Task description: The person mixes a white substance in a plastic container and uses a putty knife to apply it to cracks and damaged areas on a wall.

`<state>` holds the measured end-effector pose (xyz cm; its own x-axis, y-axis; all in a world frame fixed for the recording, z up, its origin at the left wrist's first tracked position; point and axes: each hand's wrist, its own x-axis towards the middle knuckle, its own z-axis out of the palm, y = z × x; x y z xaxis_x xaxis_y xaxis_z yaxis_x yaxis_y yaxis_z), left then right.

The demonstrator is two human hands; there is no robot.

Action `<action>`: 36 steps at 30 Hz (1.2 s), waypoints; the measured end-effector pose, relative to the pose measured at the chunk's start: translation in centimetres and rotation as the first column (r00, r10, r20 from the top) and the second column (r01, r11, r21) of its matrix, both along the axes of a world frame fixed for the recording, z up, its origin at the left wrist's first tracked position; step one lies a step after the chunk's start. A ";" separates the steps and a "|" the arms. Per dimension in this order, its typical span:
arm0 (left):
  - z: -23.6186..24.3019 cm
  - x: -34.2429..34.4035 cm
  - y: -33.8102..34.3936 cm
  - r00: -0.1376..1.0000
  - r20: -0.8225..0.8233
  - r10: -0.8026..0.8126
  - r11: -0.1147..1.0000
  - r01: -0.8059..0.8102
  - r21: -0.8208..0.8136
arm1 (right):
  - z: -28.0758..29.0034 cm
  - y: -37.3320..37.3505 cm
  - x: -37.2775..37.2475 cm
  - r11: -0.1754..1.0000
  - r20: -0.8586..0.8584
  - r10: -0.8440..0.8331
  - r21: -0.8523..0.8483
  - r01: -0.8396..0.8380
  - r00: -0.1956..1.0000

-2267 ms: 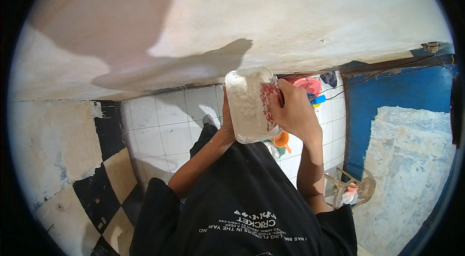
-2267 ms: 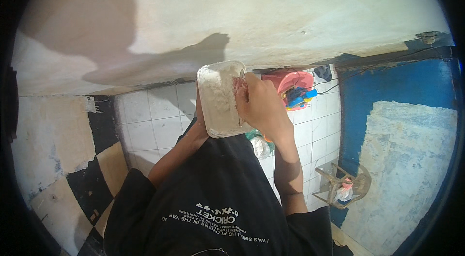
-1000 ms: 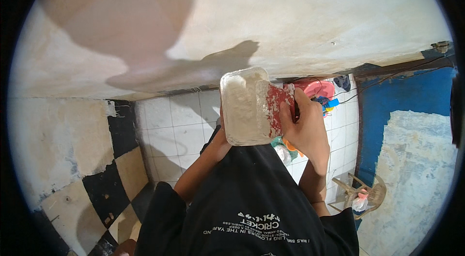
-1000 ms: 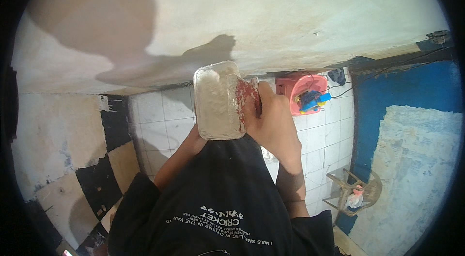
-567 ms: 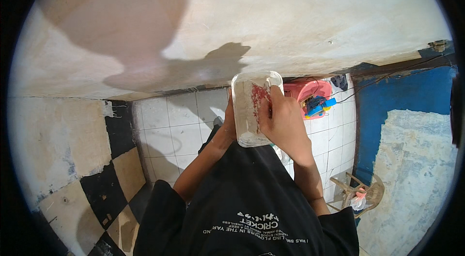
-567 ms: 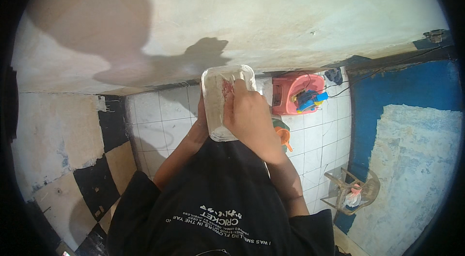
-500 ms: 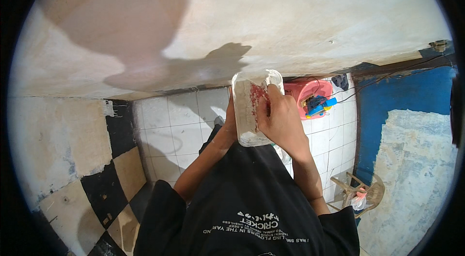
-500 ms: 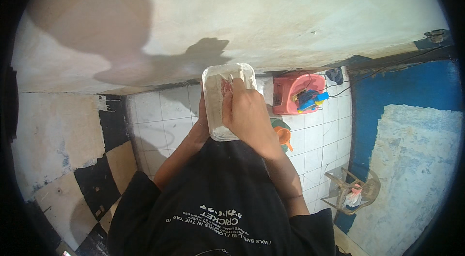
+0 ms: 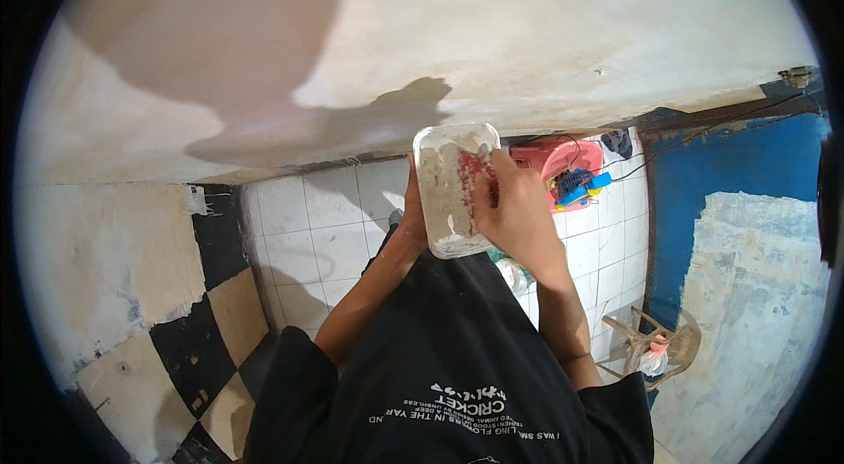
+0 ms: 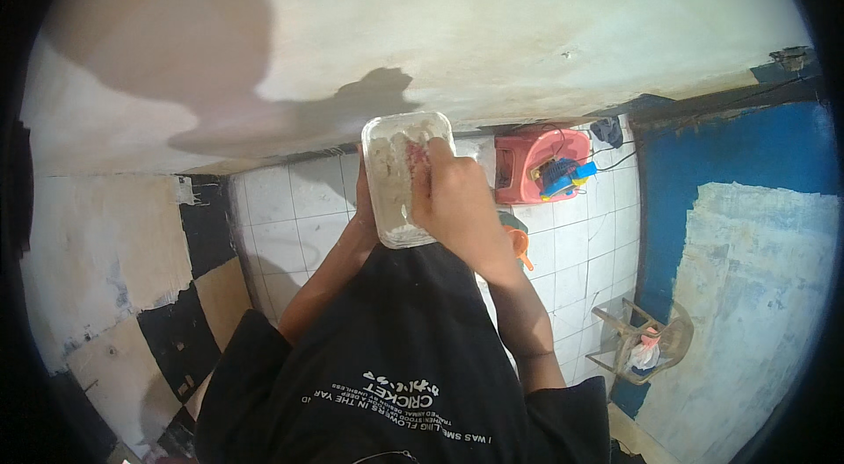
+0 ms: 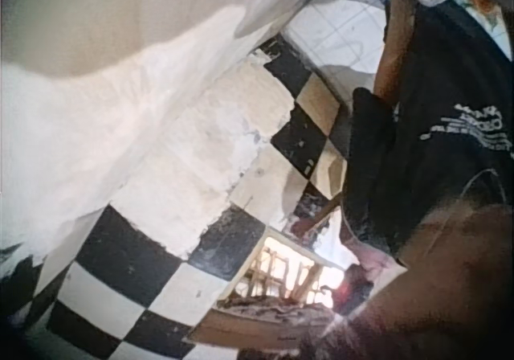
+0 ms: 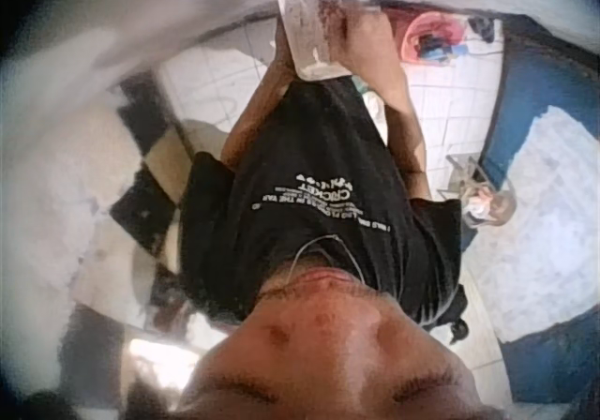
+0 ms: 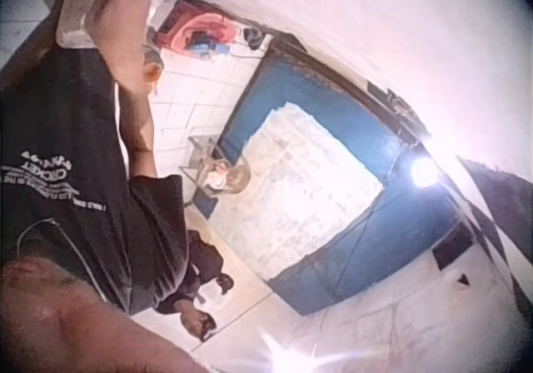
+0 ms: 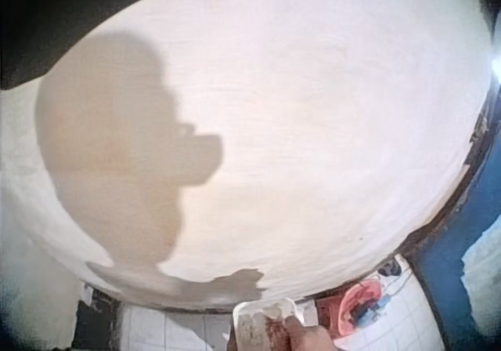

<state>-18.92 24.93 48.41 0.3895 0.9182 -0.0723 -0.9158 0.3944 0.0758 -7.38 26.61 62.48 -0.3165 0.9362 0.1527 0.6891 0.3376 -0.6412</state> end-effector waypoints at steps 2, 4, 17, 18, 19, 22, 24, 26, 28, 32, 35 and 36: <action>-0.2 0.1 0.0 0.997 0.072 -0.006 1.000 0.005 0.021 | -0.5 -0.1 -0.5 1.000 0.020 0.006 -0.007 -0.006 1.000; 0.2 0.3 0.0 0.995 0.100 -0.016 1.000 0.015 0.008 | -1.1 0.0 -0.5 0.999 0.048 -0.024 -0.038 0.025 0.999; 0.7 0.7 -0.3 0.995 -0.104 -0.003 0.999 -0.003 -0.052 | 2.2 0.0 1.3 0.999 0.064 -0.039 0.013 0.038 0.997; 0.9 0.6 -0.3 0.989 -0.148 0.002 0.999 -0.010 -0.051 | 2.9 0.1 1.6 0.999 0.070 -0.045 0.015 0.044 0.997; 1.1 0.6 -0.3 0.981 -0.193 0.007 0.999 -0.017 -0.050 | 3.2 0.2 1.7 0.999 0.075 -0.051 0.017 0.049 0.996; 1.2 0.5 -0.4 0.981 -0.195 -0.015 0.999 0.008 -0.036 | 1.4 1.3 1.6 0.995 0.229 -0.031 0.102 0.007 0.973; 1.5 0.5 -0.4 0.987 -0.159 -0.011 0.999 0.004 -0.043 | 0.2 1.4 1.6 0.998 0.232 -0.002 0.058 -0.012 0.973; 1.6 0.7 -0.4 0.988 -0.153 -0.014 0.998 0.003 -0.070 | -0.3 1.3 1.4 0.999 0.221 0.037 0.029 -0.045 0.975; 1.5 1.0 -0.3 0.984 -0.175 -0.025 0.993 0.004 -0.116 | -0.5 0.8 0.9 0.996 0.197 0.084 0.018 -0.090 0.977; 0.1 1.2 -0.3 1.000 -0.008 -0.010 0.999 0.009 -0.040 | -0.7 0.4 0.4 0.993 0.232 0.121 -0.047 -0.113 0.965; 0.2 1.3 -0.3 0.996 0.089 0.006 1.000 -0.006 0.006 | 0.5 0.9 1.0 0.993 0.226 0.116 -0.057 -0.106 0.967; 0.5 1.4 -0.2 0.995 0.102 0.017 1.000 -0.017 0.001 | 1.2 1.0 1.1 0.994 0.247 0.100 -0.063 -0.087 0.964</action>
<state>-17.48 24.70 48.90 0.3794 0.9247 -0.0318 -0.9252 0.3791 -0.0173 -6.32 27.65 63.71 -0.4249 0.9052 0.0108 0.7964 0.3795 -0.4709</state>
